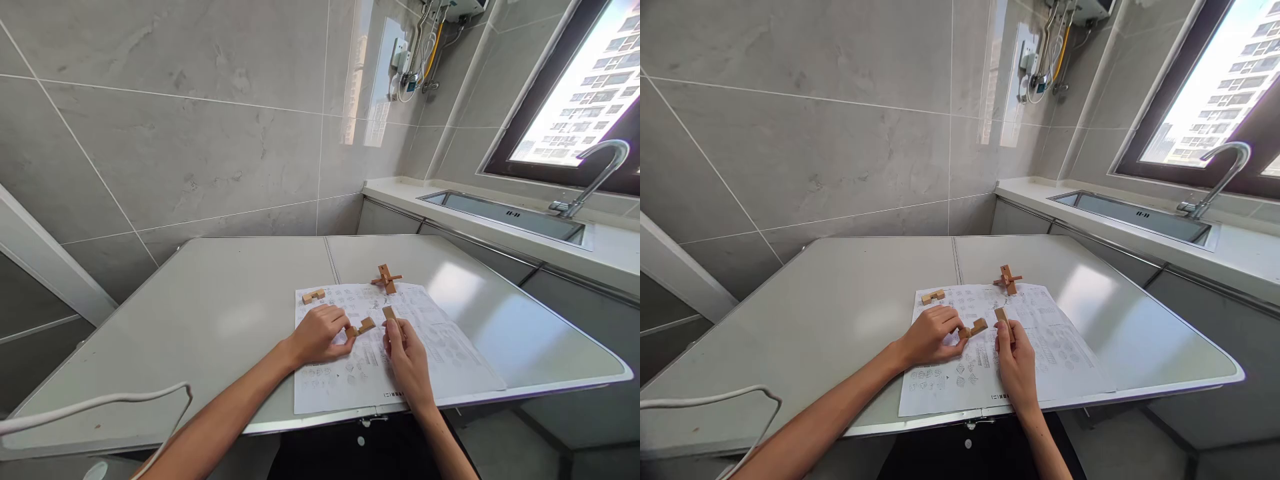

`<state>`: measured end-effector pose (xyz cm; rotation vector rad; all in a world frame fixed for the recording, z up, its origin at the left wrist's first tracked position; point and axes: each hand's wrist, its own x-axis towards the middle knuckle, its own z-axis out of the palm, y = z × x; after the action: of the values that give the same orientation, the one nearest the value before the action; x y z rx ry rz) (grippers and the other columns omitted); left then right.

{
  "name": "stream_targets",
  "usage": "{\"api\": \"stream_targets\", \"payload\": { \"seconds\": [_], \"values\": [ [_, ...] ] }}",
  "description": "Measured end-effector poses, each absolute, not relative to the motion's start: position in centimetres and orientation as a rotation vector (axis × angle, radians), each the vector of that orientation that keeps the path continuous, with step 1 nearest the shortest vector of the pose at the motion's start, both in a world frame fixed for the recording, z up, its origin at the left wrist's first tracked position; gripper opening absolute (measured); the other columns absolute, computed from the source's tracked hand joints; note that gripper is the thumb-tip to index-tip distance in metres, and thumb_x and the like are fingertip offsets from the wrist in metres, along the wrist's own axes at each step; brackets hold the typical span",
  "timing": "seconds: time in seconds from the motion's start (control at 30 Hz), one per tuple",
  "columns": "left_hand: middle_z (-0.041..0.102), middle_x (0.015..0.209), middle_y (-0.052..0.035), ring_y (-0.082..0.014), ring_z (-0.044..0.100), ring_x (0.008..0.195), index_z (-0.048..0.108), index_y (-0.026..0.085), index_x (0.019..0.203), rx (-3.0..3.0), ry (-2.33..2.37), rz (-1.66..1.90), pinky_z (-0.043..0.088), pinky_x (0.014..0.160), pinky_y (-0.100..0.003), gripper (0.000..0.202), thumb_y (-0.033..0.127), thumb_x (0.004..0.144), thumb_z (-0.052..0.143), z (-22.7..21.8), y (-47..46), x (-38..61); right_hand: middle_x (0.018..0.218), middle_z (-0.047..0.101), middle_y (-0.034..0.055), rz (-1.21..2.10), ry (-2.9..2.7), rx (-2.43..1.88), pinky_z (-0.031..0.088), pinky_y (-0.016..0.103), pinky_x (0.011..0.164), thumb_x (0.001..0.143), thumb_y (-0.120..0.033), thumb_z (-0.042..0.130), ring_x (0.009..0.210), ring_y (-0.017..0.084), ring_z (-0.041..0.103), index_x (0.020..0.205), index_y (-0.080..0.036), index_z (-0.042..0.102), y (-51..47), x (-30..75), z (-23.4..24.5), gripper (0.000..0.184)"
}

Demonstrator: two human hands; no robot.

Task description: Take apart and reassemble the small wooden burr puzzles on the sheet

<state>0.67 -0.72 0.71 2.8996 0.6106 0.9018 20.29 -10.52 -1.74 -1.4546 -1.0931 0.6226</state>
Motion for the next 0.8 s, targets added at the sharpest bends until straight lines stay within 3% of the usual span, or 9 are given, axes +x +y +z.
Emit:
{"api": "stream_targets", "payload": {
  "seconds": [0.2,0.33,0.63,0.8],
  "values": [
    [0.066,0.077,-0.0034,-0.0188,0.06,0.071,0.055,0.02,0.076,2.849,1.038,0.933,0.045,0.066,-0.034,0.014,0.027,0.085,0.064,-0.1,0.5,0.0,0.091,0.066,0.007,0.607,-1.252,-1.455,0.048,0.033,0.069,0.104,-0.063,0.041,0.075,0.021,0.059,0.096,-0.021,0.067,-10.0,20.4,-2.2,0.05],
    [0.063,0.072,-0.0029,-0.0193,0.059,0.069,0.053,0.021,0.073,2.863,1.137,0.86,0.044,0.065,-0.034,0.017,0.028,0.084,0.064,-0.5,0.7,-0.2,0.107,0.068,0.0119,0.486,-1.398,-1.475,0.049,0.035,0.074,0.102,-0.062,0.046,0.085,0.024,0.062,0.1,-0.02,0.073,-9.7,20.4,-2.8,0.05],
    [0.058,0.066,-0.0002,-0.0157,0.055,0.061,0.051,0.021,0.07,2.879,0.915,0.8,0.038,0.059,-0.031,0.022,0.032,0.082,0.066,-0.1,0.1,0.1,0.083,0.07,0.0078,0.421,-1.419,-1.548,0.046,0.035,0.066,0.1,-0.067,0.05,0.067,0.021,0.058,0.093,-0.02,0.072,-9.7,20.1,-3.0,0.052],
    [0.059,0.064,0.0016,-0.0141,0.056,0.06,0.052,0.02,0.07,2.873,0.672,0.741,0.038,0.06,-0.031,0.033,0.042,0.086,0.07,0.0,-0.1,0.1,0.088,0.071,0.01,0.359,-1.407,-1.566,0.047,0.035,0.067,0.098,-0.07,0.052,0.066,0.02,0.059,0.087,-0.02,0.071,-9.5,20.0,-3.1,0.054]
  ]
}}
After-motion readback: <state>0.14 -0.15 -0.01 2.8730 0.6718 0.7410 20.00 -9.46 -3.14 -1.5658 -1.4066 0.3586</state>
